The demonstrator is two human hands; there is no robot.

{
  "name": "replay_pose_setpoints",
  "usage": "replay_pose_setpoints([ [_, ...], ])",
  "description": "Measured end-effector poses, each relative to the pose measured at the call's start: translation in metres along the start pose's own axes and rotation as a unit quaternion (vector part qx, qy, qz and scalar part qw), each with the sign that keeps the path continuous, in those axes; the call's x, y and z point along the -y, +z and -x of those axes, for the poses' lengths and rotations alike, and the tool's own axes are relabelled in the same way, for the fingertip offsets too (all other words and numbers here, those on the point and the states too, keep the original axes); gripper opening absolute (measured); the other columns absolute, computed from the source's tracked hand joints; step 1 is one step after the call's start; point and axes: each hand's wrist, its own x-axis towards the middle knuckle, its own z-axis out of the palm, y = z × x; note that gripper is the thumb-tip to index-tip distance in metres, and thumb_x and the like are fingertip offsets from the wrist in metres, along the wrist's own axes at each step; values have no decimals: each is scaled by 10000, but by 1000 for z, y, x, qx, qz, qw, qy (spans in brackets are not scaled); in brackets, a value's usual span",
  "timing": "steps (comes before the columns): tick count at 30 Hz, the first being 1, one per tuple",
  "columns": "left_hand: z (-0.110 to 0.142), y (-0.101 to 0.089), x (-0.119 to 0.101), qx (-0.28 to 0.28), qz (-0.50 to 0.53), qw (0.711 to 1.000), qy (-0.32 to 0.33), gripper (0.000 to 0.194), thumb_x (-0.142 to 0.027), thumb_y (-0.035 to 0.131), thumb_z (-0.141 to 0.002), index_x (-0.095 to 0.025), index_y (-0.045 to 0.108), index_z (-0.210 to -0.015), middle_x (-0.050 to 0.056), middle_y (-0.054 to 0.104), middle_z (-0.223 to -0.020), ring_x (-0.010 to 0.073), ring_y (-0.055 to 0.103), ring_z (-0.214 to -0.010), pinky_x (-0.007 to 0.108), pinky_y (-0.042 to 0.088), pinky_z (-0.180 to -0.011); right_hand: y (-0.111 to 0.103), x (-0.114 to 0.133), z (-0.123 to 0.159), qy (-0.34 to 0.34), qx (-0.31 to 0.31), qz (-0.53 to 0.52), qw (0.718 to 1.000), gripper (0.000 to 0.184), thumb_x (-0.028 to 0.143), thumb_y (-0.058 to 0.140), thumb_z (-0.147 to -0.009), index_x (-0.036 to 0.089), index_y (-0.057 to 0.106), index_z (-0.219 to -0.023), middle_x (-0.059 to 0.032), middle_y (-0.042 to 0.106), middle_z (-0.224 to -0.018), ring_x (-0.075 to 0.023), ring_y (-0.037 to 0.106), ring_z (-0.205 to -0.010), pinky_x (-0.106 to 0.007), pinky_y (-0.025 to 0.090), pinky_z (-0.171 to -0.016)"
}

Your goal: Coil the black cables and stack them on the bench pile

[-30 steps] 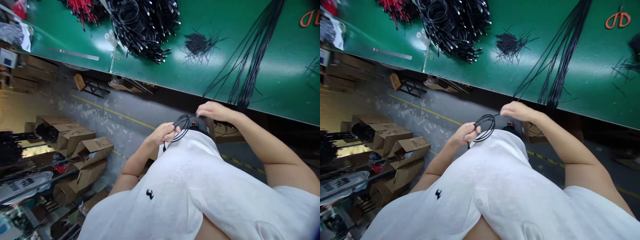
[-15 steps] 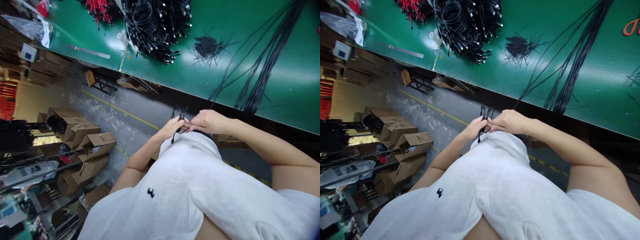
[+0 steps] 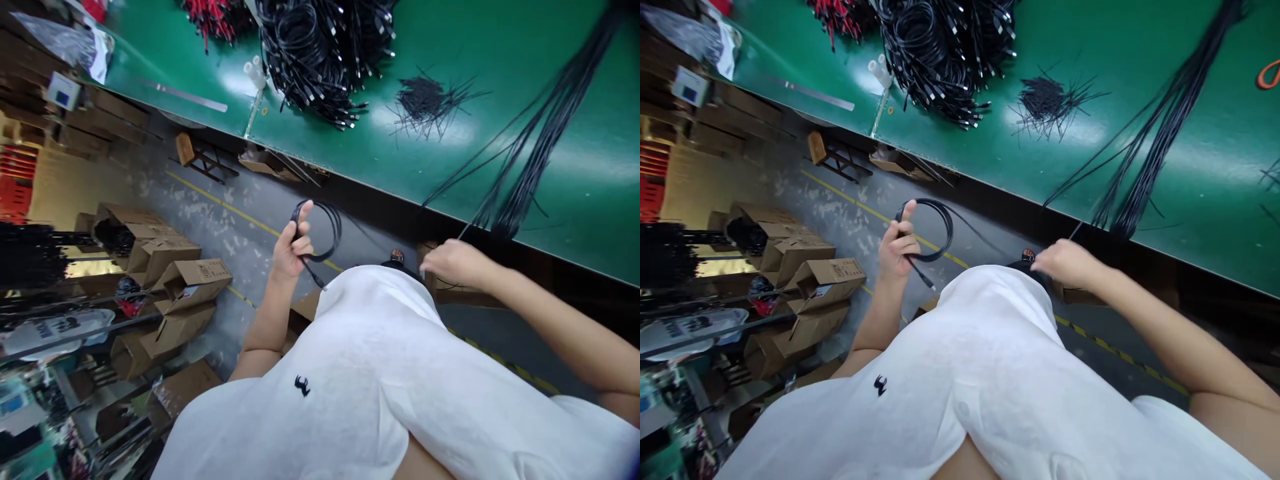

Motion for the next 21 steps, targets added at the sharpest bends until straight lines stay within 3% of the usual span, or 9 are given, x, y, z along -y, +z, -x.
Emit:
replay_pose_setpoints([
  [3, -14, 18, 24, 62, -114, 991, -26, 256, -326, 665, -883, -160, 608, -1069, 33, 729, -841, 96, 676, -657, 184, 503, -589, -16, 70, -35, -96, -9, -24, 995, 521, 447, 310, -1060, 176, 638, -759, -37, 639, -687, -125, 511, -618, -294, 315, -686],
  [6, -14, 38, 56, 165, -199, 963, -80, 310, -396, 720, -839, -147, 583, -964, 65, 741, -865, 136, 698, -739, 246, 545, -700, -40, 87, -74, -95, -44, -30, 994, 558, 487, 272, -1057, 170, 653, -801, -56, 653, -722, -136, 530, -642, -284, 313, -667],
  [9, -3, 46, 69, 280, -232, 920, -149, 366, -467, 708, -838, -130, 596, -928, 31, 691, -694, 96, 607, -540, 208, 478, -542, -53, 57, -89, -51, -26, -67, 996, 550, 532, 299, -1038, 180, 659, -818, -60, 666, -770, -148, 558, -698, -274, 324, -662],
  [11, 3, 41, 65, 329, -205, 901, -195, 408, -503, 698, -839, -112, 618, -926, -32, 573, -533, 53, 446, -382, 183, 360, -417, -53, 23, -79, -10, -9, -107, 994, 534, 540, 311, -1028, 189, 654, -816, -55, 673, -799, -149, 573, -739, -269, 346, -689],
  [14, 7, 25, 51, 317, -134, 915, -210, 450, -527, 726, -806, -100, 653, -931, -96, 420, -423, 18, 258, -297, 167, 228, -345, -47, -29, -38, 102, -31, -105, 989, 525, 520, 310, -1016, 189, 633, -768, -78, 684, -812, -159, 565, -773, -301, 362, -782],
  [17, 7, 13, 43, 252, -132, 937, -202, 500, -523, 785, -745, -93, 673, -973, -22, 580, -504, 53, 440, -342, 174, 332, -377, -39, -64, 6, 209, -49, -52, 975, 498, 495, 338, -998, 191, 609, -711, -114, 685, -795, -181, 541, -789, -357, 331, -855],
  [19, 6, 12, 42, 234, -156, 931, -234, 551, -523, 821, -700, -83, 679, -999, 49, 684, -630, 100, 583, -447, 197, 429, -444, -36, -73, 23, 230, -47, -41, 971, 463, 485, 369, -987, 196, 612, -719, -121, 680, -789, -192, 537, -800, -373, 318, -870],
  [21, 6, 16, 43, 245, -172, 917, -263, 566, -528, 827, -690, -79, 684, -1004, 64, 702, -664, 111, 605, -471, 209, 452, -467, -35, -72, 27, 229, -55, -41, 971, 437, 479, 392, -979, 200, 613, -725, -118, 671, -779, -198, 538, -803, -373, 318, -867],
])
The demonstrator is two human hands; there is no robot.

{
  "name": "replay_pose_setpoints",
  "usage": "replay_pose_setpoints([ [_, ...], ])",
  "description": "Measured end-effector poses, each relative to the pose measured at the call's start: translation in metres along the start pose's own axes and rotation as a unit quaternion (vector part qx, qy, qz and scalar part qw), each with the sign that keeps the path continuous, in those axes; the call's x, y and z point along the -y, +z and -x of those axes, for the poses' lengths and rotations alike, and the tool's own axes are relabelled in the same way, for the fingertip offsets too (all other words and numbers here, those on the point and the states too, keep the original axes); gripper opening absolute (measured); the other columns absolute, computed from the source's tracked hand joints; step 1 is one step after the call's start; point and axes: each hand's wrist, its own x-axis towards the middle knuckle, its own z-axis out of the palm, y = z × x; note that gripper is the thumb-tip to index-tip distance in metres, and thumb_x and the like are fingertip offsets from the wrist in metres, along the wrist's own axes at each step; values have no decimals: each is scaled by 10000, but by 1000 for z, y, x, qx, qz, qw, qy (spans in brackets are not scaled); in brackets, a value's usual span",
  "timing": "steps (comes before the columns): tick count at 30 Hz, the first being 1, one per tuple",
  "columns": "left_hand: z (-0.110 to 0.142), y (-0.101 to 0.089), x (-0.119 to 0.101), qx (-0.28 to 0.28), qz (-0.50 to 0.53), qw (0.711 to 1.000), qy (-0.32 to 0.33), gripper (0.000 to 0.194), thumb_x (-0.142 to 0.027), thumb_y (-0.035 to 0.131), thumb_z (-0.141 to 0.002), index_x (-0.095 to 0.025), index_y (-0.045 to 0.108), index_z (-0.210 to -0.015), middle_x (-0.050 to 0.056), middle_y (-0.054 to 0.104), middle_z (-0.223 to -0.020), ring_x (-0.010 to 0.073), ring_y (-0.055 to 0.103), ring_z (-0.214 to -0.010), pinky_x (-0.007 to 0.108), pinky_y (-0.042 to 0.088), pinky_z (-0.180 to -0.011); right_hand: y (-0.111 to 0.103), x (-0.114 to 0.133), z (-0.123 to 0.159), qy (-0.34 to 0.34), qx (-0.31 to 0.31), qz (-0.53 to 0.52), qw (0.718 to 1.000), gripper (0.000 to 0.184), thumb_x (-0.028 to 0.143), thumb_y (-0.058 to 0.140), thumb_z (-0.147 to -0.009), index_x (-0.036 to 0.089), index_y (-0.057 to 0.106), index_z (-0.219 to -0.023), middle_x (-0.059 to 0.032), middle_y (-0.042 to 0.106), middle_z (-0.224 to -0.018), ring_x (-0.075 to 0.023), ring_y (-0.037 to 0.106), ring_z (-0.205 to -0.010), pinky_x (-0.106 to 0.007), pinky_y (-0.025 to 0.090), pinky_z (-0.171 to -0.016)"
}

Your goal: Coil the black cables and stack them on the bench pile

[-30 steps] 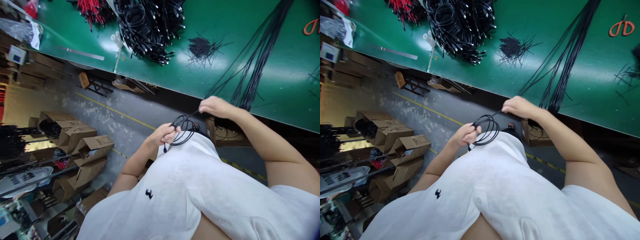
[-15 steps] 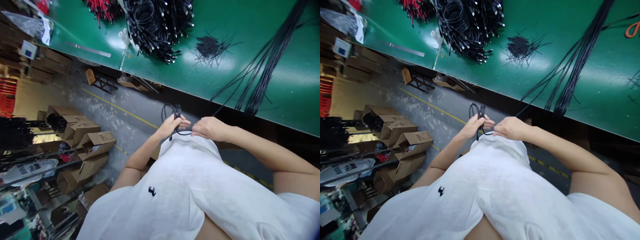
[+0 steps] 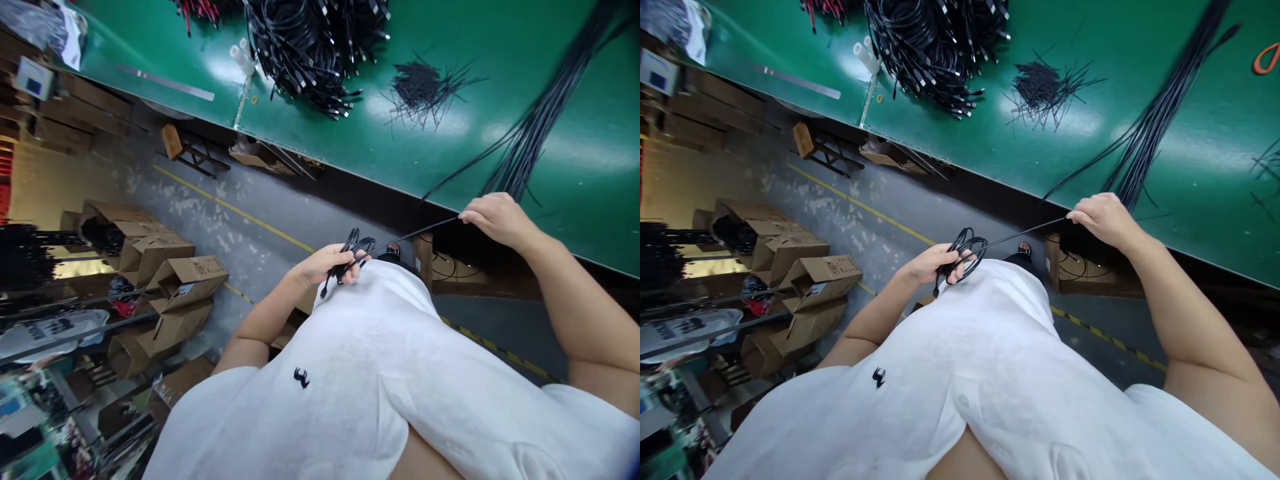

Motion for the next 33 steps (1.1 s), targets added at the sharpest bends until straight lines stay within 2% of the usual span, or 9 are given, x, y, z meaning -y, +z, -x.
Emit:
replay_pose_setpoints([
  [5, -1, 14, -4, 86, 5, 996, 3, 514, -516, 792, -743, -80, 711, -1003, -36, 529, -474, 43, 395, -340, 176, 293, -371, 6, 18, -17, -6, -4, -9, 1000, 426, 473, 409, -969, 196, 610, -715, -96, 666, -761, -196, 541, -787, -363, 327, -849],
  [8, 9, 14, -4, 103, 33, 994, 3, 437, -468, 795, -753, -92, 726, -964, -85, 411, -416, 11, 246, -293, 162, 212, -331, 11, 6, -26, -34, -1, -28, 999, 426, 450, 381, -985, 187, 639, -771, -101, 693, -837, -189, 549, -826, -351, 340, -878],
  [14, 48, -1, -9, 86, 145, 963, 212, 316, -324, 736, -817, -171, 741, -1093, -79, 534, -447, 1, 196, -191, 167, 174, -244, 8, -29, -4, 45, -9, 54, 997, 531, 407, 300, -1014, 179, 602, -641, -180, 696, -796, -214, 551, -739, -379, 372, -775],
  [16, 54, -8, -14, 36, 180, 948, 260, 416, -260, 751, -796, -234, 697, -1208, -75, 657, -597, -31, 182, -200, 150, 162, -243, 17, -3, 13, 24, 2, 69, 997, 521, 425, 323, -1014, 190, 607, -646, -153, 688, -749, -213, 552, -686, -352, 360, -680],
  [19, 48, -12, -22, -58, 183, 942, 276, 597, -213, 742, -791, -292, 581, -1360, -61, 737, -760, -38, 300, -251, 120, 236, -296, 39, 71, 34, -70, 55, 45, 995, 457, 493, 417, -995, 211, 625, -701, -58, 676, -711, -175, 579, -655, -293, 345, -603],
  [22, 27, -8, -20, -115, 98, 965, 216, 592, -259, 749, -793, -182, 567, -1351, 18, 763, -801, 55, 598, -444, 149, 426, -436, 37, 145, 38, -232, 120, -60, 963, 439, 474, 350, -1035, 211, 675, -902, -26, 685, -772, -130, 603, -661, -250, 371, -606],
  [24, 10, -1, -12, -106, 40, 981, 159, 510, -309, 761, -796, -126, 605, -1246, 95, 776, -892, 162, 734, -719, 224, 541, -621, 19, 173, 24, -271, 108, -126, 948, 445, 453, 320, -1047, 196, 681, -1010, -41, 698, -829, -122, 615, -690, -237, 385, -628],
  [28, -9, 18, 1, -2, -30, 994, 103, 389, -392, 753, -822, -107, 638, -1060, 149, 767, -946, 217, 739, -874, 325, 559, -802, -14, 184, -25, -208, 68, -187, 957, 435, 471, 388, -1012, 169, 685, -916, -55, 689, -821, -135, 601, -718, -239, 387, -656],
  [33, 2, 26, 3, 129, 22, 988, 80, 393, -447, 758, -804, -106, 681, -983, -28, 558, -492, 74, 462, -362, 212, 401, -422, -13, 146, -51, -129, 123, -279, 944, 471, 574, 479, -922, 159, 657, -791, -40, 656, -773, -138, 565, -709, -244, 405, -677],
])
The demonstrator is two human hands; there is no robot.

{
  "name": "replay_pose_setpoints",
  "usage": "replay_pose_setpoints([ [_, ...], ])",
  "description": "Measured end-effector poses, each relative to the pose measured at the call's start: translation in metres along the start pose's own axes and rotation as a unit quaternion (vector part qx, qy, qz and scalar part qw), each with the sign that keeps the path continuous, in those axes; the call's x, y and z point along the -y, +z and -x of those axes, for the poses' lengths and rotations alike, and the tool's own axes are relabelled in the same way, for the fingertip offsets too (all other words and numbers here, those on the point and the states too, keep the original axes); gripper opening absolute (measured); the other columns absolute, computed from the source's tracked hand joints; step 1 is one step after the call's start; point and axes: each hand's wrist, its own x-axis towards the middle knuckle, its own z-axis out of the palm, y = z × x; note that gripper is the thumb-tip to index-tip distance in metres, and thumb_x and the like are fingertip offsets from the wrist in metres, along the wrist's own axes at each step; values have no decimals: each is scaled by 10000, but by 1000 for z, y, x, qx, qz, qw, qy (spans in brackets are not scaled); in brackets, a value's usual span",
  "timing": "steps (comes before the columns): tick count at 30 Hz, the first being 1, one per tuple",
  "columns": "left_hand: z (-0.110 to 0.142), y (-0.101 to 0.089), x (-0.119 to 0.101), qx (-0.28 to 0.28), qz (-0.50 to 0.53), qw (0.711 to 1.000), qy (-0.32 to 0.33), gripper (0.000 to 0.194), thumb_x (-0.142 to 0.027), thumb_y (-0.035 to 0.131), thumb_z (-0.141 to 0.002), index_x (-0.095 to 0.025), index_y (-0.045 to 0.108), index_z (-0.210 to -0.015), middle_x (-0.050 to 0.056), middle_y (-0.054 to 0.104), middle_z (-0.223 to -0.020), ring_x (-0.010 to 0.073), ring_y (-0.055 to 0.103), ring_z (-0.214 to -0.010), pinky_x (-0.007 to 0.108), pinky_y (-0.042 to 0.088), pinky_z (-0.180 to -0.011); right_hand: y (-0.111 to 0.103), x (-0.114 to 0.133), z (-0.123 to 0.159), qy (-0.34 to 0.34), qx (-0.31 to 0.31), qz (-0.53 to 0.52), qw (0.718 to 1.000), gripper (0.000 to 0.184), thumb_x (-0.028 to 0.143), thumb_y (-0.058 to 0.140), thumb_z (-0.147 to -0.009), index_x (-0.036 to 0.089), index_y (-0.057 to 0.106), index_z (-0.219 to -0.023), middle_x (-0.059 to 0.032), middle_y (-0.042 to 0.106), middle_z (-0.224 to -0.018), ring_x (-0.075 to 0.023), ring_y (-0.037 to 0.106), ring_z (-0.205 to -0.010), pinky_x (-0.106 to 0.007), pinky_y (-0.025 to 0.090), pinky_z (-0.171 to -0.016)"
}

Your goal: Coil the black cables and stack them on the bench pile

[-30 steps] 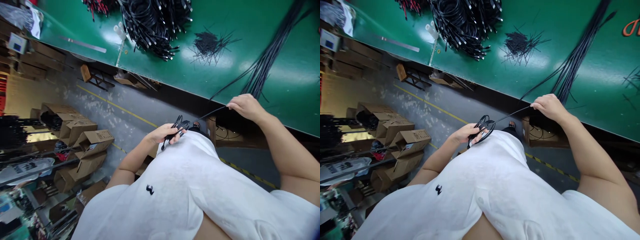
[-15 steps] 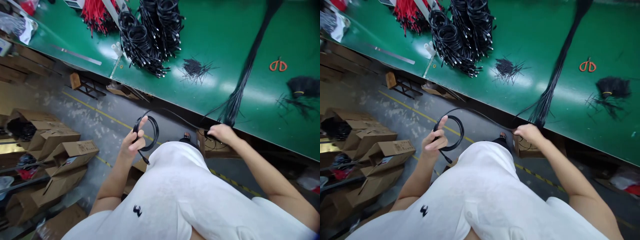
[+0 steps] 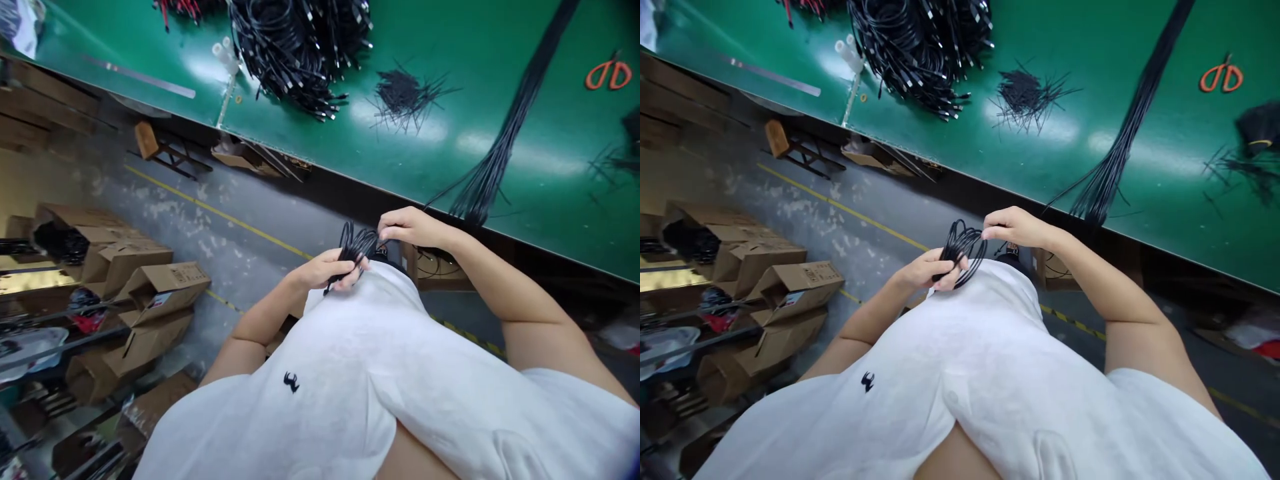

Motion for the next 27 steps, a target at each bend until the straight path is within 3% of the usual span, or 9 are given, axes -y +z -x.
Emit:
replay_pose_setpoints([
  [2, 12, -4, -3, -22, 57, 997, 50, 384, -474, 736, -809, -124, 704, -963, -100, 378, -381, 41, 259, -267, 193, 265, -325, 0, -32, 15, 45, -15, -9, 999, 488, 577, 433, -924, 164, 645, -772, -31, 630, -742, -136, 543, -687, -251, 413, -679],
  [5, 34, -13, -11, -153, 128, 965, 172, 326, -460, 585, -925, -195, 697, -1080, -138, 265, -354, 20, 68, -226, 186, 120, -276, 8, -88, 50, 140, -85, 19, 986, 488, 559, 365, -923, 181, 614, -741, -20, 577, -657, -144, 521, -641, -270, 423, -665],
  [8, 50, -21, -18, -267, 166, 923, 221, 326, -399, 502, -980, -294, 605, -1271, -131, 432, -434, -2, 37, -229, 186, 76, -273, 26, -135, 85, 207, -103, 42, 972, 471, 559, 364, -911, 195, 615, -748, -44, 636, -725, -171, 568, -675, -297, 453, -690],
  [11, 56, -25, -24, -306, 152, 912, 226, 356, -387, 536, -960, -346, 573, -1312, -97, 612, -566, -14, 113, -233, 179, 104, -279, 46, -153, 106, 229, -78, 66, 968, 479, 568, 352, -928, 205, 649, -828, -60, 685, -800, -190, 608, -703, -306, 469, -691],
  [13, 55, -29, -26, -292, 127, 919, 232, 399, -372, 599, -922, -331, 578, -1319, -80, 675, -625, -14, 203, -239, 165, 153, -288, 57, -145, 109, 235, -61, 120, 963, 508, 565, 313, -957, 203, 659, -870, -68, 692, -796, -193, 613, -682, -293, 440, -628],
  [15, 48, -34, -25, -264, 84, 935, 222, 493, -356, 691, -856, -270, 584, -1329, -38, 734, -706, 8, 401, -301, 148, 277, -331, 64, -119, 104, 213, -48, 229, 949, 542, 554, 279, -985, 188, 655, -848, -85, 686, -790, -192, 598, -645, -282, 352, -545],
  [18, 27, -40, -15, -240, 3, 959, 148, 537, -372, 761, -805, -169, 609, -1278, 79, 783, -921, 131, 713, -657, 196, 515, -564, 67, -56, 83, 71, -6, 344, 936, 542, 509, 274, -1023, 176, 641, -802, -81, 655, -771, -168, 575, -633, -276, 233, -518],
  [22, -4, -37, 8, -210, -79, 972, 65, 438, -411, 764, -805, -133, 642, -1120, 147, 759, -1061, 218, 726, -978, 320, 550, -853, 56, 16, 41, -124, 35, 340, 931, 496, 446, 293, -1053, 177, 637, -819, -53, 627, -769, -123, 544, -650, -267, 225, -555],
  [27, -12, -23, 23, -61, -146, 987, -6, 427, -483, 726, -823, -103, 652, -1003, 95, 719, -845, 160, 677, -766, 307, 520, -763, 40, 31, 9, -110, 32, 379, 918, 436, 428, 364, -1037, 165, 632, -817, -64, 617, -779, -134, 511, -642, -278, 252, -581],
])
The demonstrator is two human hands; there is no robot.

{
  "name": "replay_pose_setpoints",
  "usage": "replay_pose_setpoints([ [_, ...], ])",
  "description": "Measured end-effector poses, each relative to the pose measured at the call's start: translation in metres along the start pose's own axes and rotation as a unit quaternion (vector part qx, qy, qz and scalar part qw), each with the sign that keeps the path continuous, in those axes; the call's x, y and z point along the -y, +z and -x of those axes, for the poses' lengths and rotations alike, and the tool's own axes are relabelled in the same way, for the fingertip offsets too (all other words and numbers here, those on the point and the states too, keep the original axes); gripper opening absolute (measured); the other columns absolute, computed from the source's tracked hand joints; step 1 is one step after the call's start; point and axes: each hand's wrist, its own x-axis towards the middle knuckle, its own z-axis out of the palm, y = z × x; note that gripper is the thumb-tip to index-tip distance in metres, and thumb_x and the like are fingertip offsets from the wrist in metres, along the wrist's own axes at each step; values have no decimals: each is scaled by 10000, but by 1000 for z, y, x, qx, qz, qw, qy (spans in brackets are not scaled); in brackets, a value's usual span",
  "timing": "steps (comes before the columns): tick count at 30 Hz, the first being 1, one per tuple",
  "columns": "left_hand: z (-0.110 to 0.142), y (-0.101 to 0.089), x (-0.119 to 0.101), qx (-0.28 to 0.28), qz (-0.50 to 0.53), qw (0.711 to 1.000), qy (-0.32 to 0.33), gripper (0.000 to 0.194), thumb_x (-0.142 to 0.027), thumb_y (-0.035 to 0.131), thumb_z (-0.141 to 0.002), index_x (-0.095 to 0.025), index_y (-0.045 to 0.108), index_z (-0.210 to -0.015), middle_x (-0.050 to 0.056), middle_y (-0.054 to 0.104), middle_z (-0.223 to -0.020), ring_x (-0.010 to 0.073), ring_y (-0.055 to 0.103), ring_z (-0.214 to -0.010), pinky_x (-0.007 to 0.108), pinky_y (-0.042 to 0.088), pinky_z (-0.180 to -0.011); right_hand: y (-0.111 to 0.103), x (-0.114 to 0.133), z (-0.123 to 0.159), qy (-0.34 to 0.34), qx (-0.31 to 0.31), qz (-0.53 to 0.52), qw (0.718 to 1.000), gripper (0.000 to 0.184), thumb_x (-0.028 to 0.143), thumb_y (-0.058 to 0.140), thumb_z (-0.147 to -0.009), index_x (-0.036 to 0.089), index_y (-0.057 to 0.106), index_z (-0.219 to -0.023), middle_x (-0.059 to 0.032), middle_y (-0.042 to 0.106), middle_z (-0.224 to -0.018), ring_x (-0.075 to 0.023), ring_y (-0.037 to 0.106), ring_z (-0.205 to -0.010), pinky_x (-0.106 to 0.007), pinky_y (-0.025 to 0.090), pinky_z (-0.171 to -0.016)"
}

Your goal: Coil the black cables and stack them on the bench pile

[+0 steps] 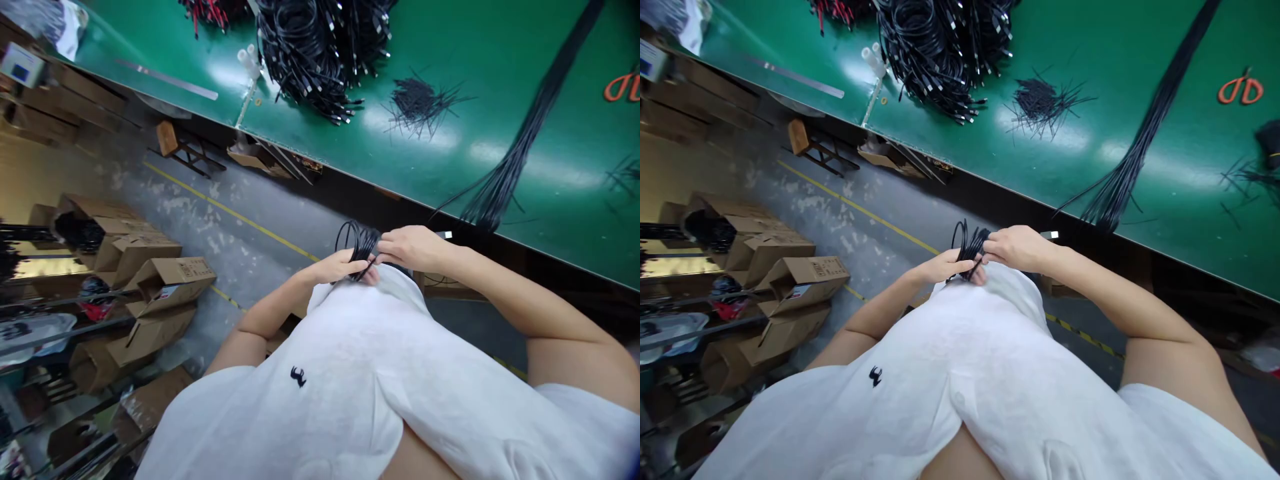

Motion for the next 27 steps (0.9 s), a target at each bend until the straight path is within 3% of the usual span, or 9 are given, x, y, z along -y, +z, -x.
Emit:
replay_pose_setpoints([
  [3, 6, 3, -1, 56, 21, 998, 1, 424, -500, 653, -880, -106, 635, -1036, -11, 566, -666, 97, 530, -589, 261, 448, -635, 0, 1, 3, 42, -31, 21, 998, 378, 445, 432, -1004, 153, 643, -889, -109, 639, -880, -183, 554, -728, -304, 341, -658],
  [6, 10, 6, -6, 116, 32, 993, -5, 393, -512, 630, -892, -135, 615, -1002, -27, 496, -670, 103, 474, -611, 262, 419, -639, 0, 14, 1, 74, -135, 42, 987, 325, 402, 491, -968, 142, 626, -1108, -167, 636, -1102, -259, 586, -957, -374, 410, -817],
  [8, 13, 8, -9, 172, -14, 985, -20, 377, -513, 649, -877, -141, 611, -924, -6, 512, -697, 118, 472, -659, 267, 413, -663, 1, 21, -8, 7, -147, 35, 989, 299, 273, 446, -974, 162, 591, -1210, -144, 629, -1166, -252, 572, -1057, -419, 384, -947],
  [10, 17, 9, -10, 199, -39, 979, -27, 412, -549, 659, -857, -142, 615, -903, 9, 528, -729, 129, 469, -695, 274, 412, -687, 3, 26, -20, -81, -84, 16, 993, 278, 157, 378, -973, 154, 608, -1129, -106, 658, -1021, -211, 589, -958, -396, 378, -946],
  [12, 21, 7, -6, 178, -2, 984, -20, 514, -641, 600, -854, -139, 630, -964, 21, 541, -767, 138, 475, -716, 291, 421, -716, 5, 29, -33, -93, -11, 17, 995, 257, 119, 352, -972, 135, 608, -967, -80, 635, -832, -184, 568, -773, -337, 390, -815],
  [14, 25, 1, 1, 141, 55, 988, -8, 606, -699, 529, -861, -127, 639, -1029, 37, 555, -797, 146, 492, -731, 308, 432, -740, 6, 34, -43, -47, 38, 37, 997, 231, 123, 370, -970, 131, 589, -899, -74, 610, -764, -175, 537, -685, -304, 347, -697],
  [19, 33, -23, 8, 118, 41, 992, -2, 513, -600, 655, -828, -116, 625, -996, 46, 577, -804, 158, 539, -767, 320, 448, -781, 7, 50, -62, 35, 113, 43, 992, 114, 233, 536, -939, 141, 602, -927, -77, 644, -821, -187, 586, -750, -292, 268, -633],
  [23, 43, -35, 6, 80, -24, 996, 7, 439, -558, 594, -886, -128, 576, -968, 12, 554, -749, 125, 514, -694, 289, 436, -724, 11, 61, -73, 82, 120, 23, 989, 134, 275, 632, -893, 150, 614, -936, -75, 660, -901, -193, 602, -821, -287, 262, -630],
  [27, 57, -40, 12, 58, -50, 997, 20, 452, -573, 582, -885, -132, 555, -982, 11, 570, -759, 114, 516, -641, 270, 426, -652, 19, 71, -75, 84, 92, 2, 992, 113, 248, 604, -920, 141, 605, -954, -76, 643, -913, -186, 581, -849, -282, 274, -641],
])
